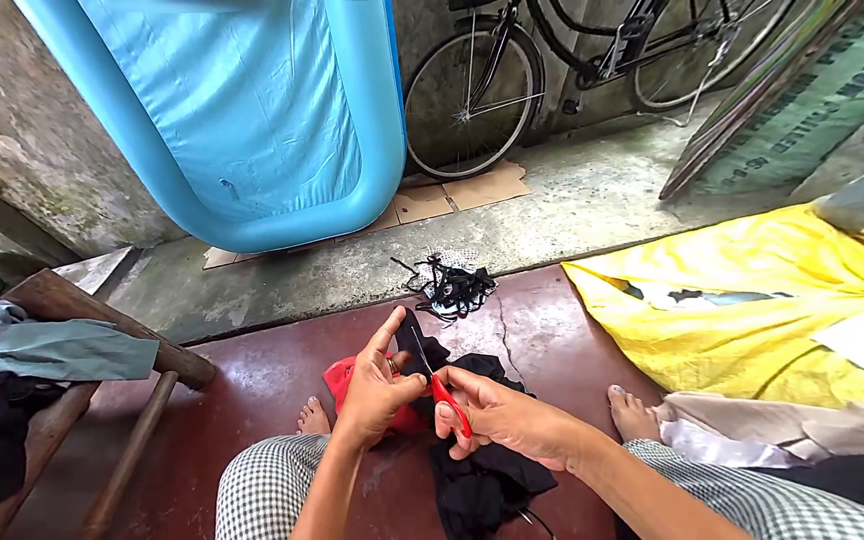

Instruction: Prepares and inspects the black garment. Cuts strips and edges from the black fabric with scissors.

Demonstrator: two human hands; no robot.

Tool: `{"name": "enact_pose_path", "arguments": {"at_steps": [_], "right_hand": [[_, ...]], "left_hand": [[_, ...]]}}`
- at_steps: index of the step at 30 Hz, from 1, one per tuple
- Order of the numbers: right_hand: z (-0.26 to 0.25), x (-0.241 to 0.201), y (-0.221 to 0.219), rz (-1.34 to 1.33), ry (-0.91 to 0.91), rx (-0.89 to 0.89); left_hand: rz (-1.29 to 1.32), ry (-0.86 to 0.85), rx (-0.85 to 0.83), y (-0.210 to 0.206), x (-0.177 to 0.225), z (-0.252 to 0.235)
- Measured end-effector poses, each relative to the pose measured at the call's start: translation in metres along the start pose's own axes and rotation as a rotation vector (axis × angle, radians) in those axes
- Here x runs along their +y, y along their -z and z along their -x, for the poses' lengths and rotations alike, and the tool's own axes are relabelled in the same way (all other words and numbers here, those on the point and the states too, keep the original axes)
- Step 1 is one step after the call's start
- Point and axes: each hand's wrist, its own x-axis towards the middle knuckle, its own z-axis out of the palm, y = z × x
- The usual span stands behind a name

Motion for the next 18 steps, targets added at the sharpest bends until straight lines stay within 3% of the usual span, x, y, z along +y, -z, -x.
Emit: {"name": "enact_pose_path", "arguments": {"at_steps": [7,18], "right_hand": [[-0.0009,-0.0028,-0.0053,0.007,0.037,0.103],[-0.0021,-0.0003,-0.0012,0.022,0.064,0.103]], "left_hand": [[0.020,-0.045,-0.030,0.0033,0.0002,-0.0017],[0.009,-0.075,-0.063,-0.0035,-0.0077,-0.0004]]}}
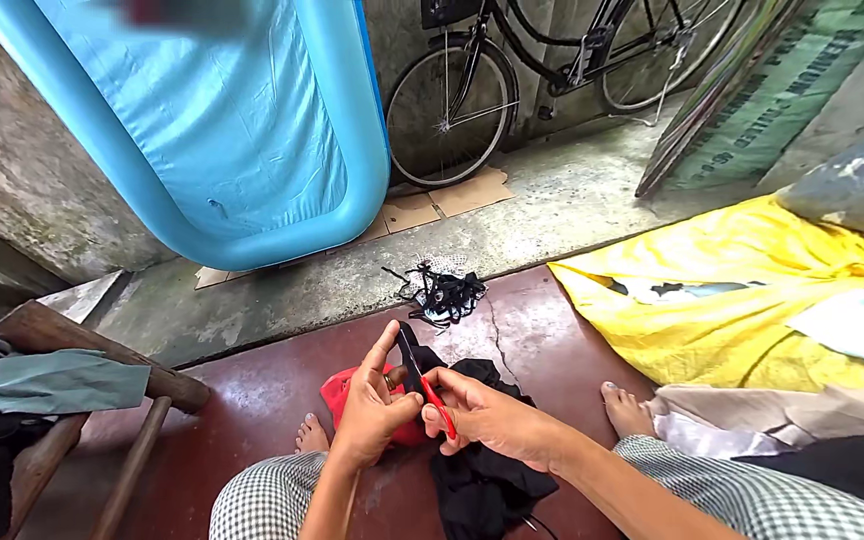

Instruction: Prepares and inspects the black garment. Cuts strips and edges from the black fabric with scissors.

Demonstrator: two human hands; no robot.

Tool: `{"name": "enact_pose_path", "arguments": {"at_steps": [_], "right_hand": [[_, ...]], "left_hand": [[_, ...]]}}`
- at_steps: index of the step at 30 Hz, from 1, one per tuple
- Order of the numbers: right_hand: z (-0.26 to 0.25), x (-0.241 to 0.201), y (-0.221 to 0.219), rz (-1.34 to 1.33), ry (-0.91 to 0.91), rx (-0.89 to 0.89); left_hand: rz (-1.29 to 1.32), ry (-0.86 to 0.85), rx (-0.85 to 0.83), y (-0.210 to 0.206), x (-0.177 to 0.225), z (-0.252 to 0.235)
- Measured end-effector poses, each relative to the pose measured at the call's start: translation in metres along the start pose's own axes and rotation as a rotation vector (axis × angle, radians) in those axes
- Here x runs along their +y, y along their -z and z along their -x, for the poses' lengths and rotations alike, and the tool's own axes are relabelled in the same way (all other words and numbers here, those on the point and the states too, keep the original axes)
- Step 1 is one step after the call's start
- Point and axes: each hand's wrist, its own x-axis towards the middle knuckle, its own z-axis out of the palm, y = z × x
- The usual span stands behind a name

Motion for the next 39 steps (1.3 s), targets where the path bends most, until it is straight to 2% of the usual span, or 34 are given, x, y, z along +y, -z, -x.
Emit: {"name": "enact_pose_path", "arguments": {"at_steps": [5,12,18,22,24,27,32,34,39], "right_hand": [[-0.004,0.004,-0.004,-0.037,-0.002,0.093],[-0.003,0.004,0.002,-0.038,-0.027,0.019],[-0.004,0.004,0.001,-0.076,-0.054,0.090],[0.002,0.004,0.000,0.084,-0.109,0.041],[0.005,0.007,-0.002,0.191,-0.159,0.000],[0.009,0.012,-0.003,0.342,-0.243,-0.048],[0.015,0.022,-0.003,0.656,-0.265,-0.102],[0.019,0.019,-0.004,0.781,-0.261,-0.117],[0.022,0.025,-0.010,0.935,-0.287,-0.186]], "left_hand": [[0.020,0.002,0.037,-0.001,-0.007,-0.001],[0.054,0.029,0.027,-0.004,-0.012,-0.001],[0.127,0.123,0.069,0.000,-0.016,-0.004],[-0.074,0.274,0.120,0.014,-0.014,-0.011],[-0.191,0.349,0.204,0.021,-0.016,-0.016],[-0.218,0.420,0.282,0.030,-0.024,-0.019],[-0.313,0.504,0.196,0.038,-0.038,-0.018],[-0.440,0.550,0.134,0.040,-0.040,-0.017],[-0.914,0.720,-0.198,0.049,-0.057,-0.013]]}}
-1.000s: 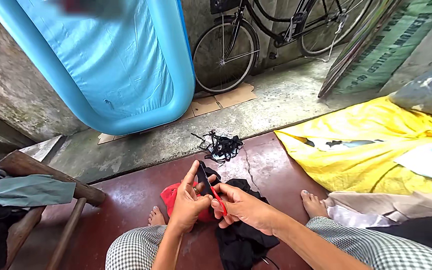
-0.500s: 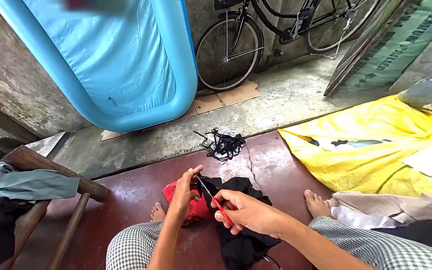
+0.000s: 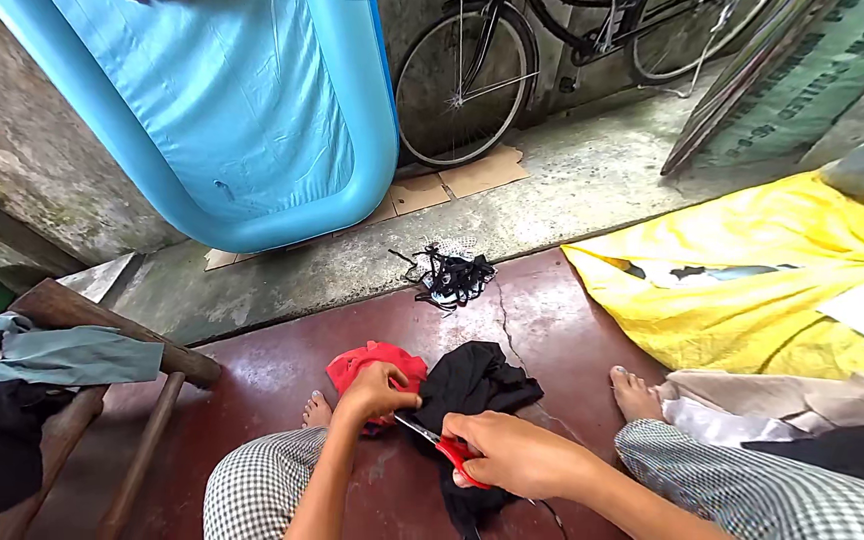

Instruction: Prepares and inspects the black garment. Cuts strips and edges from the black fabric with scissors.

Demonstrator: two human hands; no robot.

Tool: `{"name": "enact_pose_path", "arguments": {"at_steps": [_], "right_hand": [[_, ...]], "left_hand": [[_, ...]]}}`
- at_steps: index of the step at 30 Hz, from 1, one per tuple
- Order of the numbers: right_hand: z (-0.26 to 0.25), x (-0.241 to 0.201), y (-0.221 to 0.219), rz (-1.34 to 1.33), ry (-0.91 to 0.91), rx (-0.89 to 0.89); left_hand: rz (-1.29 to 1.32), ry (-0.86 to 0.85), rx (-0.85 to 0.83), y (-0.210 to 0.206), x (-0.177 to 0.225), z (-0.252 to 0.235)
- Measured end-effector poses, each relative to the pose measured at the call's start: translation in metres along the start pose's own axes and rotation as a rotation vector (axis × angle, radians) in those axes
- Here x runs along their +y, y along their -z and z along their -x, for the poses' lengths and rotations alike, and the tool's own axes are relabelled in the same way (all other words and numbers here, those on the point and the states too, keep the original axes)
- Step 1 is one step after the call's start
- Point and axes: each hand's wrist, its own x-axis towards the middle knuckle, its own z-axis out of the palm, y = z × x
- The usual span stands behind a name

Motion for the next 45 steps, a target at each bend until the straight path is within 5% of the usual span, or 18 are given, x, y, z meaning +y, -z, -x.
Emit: {"name": "enact_pose_path", "arguments": {"at_steps": [5,12,17,21,25,28,32,36,38,45], "right_hand": [[-0.004,-0.003,-0.018,0.082,0.021,-0.112],[-0.001,-0.007,-0.020,0.140,0.049,-0.237],[0.000,-0.005,-0.014,0.141,0.043,-0.232],[0.000,0.002,-0.004,0.131,0.015,-0.155],[0.006,0.009,0.020,0.024,0.028,0.029],[0.008,0.008,0.037,-0.186,0.027,0.166],[0.005,0.004,0.045,-0.586,0.219,0.427],[-0.004,0.000,0.044,-0.542,0.410,0.649],[-0.009,-0.002,0.039,-0.418,0.368,0.650],[-0.031,0.005,0.008,-0.175,0.043,0.388]], "left_hand": [[-0.388,0.132,-0.214,-0.025,-0.011,-0.016],[-0.539,0.092,-0.499,-0.076,-0.046,-0.038],[-0.565,0.179,-0.485,-0.088,-0.060,-0.034],[-0.247,0.183,-0.116,-0.058,-0.068,-0.041],[0.176,0.271,0.021,-0.001,-0.044,-0.035],[0.517,0.009,0.235,0.036,-0.015,-0.030],[0.585,-0.350,0.597,0.092,0.065,-0.018],[0.877,-0.610,0.826,0.118,0.129,0.002],[1.044,-0.585,0.865,0.099,0.127,0.008],[1.723,-0.029,0.623,0.018,0.059,-0.018]]}}
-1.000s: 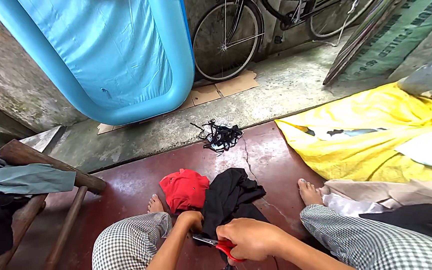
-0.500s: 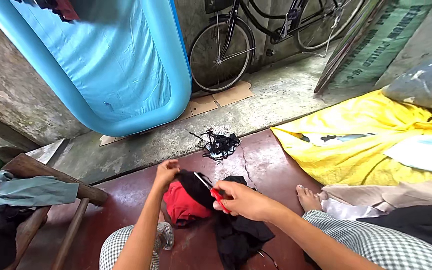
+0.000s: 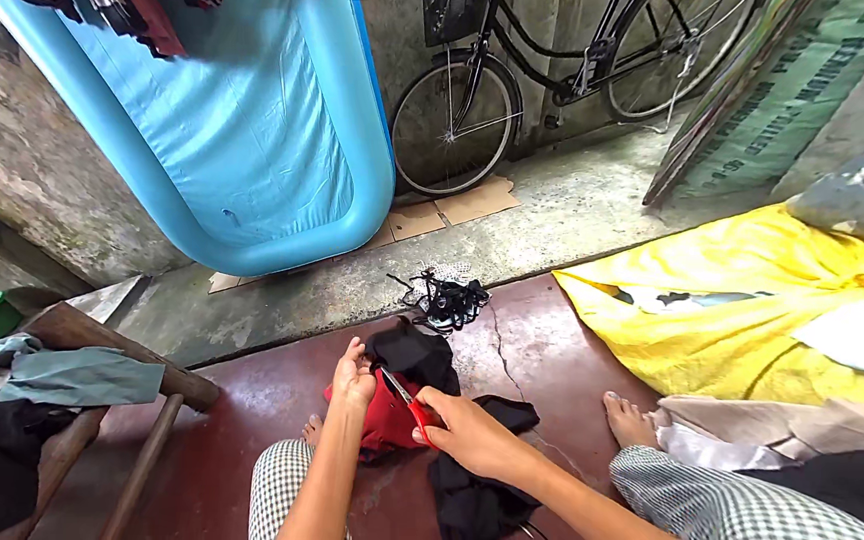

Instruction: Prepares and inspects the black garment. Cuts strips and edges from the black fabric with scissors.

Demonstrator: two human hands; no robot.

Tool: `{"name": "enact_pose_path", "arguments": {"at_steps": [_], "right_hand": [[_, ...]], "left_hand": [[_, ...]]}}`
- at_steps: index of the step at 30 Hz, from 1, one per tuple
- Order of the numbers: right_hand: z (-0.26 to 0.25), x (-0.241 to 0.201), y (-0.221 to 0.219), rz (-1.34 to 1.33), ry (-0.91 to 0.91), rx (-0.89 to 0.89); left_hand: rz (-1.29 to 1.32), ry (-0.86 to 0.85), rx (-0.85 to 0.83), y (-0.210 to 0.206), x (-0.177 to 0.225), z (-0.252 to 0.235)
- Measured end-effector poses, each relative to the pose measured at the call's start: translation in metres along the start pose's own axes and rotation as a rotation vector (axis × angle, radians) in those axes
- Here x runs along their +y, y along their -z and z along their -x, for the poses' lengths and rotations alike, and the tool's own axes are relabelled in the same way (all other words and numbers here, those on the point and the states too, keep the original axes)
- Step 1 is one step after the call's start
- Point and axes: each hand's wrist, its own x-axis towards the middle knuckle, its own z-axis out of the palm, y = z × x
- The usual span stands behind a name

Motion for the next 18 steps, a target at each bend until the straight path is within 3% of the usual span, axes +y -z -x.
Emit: {"name": "enact_pose_path", "arguments": {"at_steps": [6,11,18], "right_hand": [[0.005,0.001,0.000,-0.036,-0.039,-0.008],[0.004,0.000,-0.004,-0.019,-0.078,-0.011],[0.000,-0.004,-0.010,0.121,-0.120,0.015]], "left_hand": [[-0.036,-0.007,-0.037,0.010,-0.006,-0.009],[-0.359,-0.114,-0.037,0.028,-0.003,0.009],[-0.564,-0.097,-0.105,0.070,-0.011,0.028]]}}
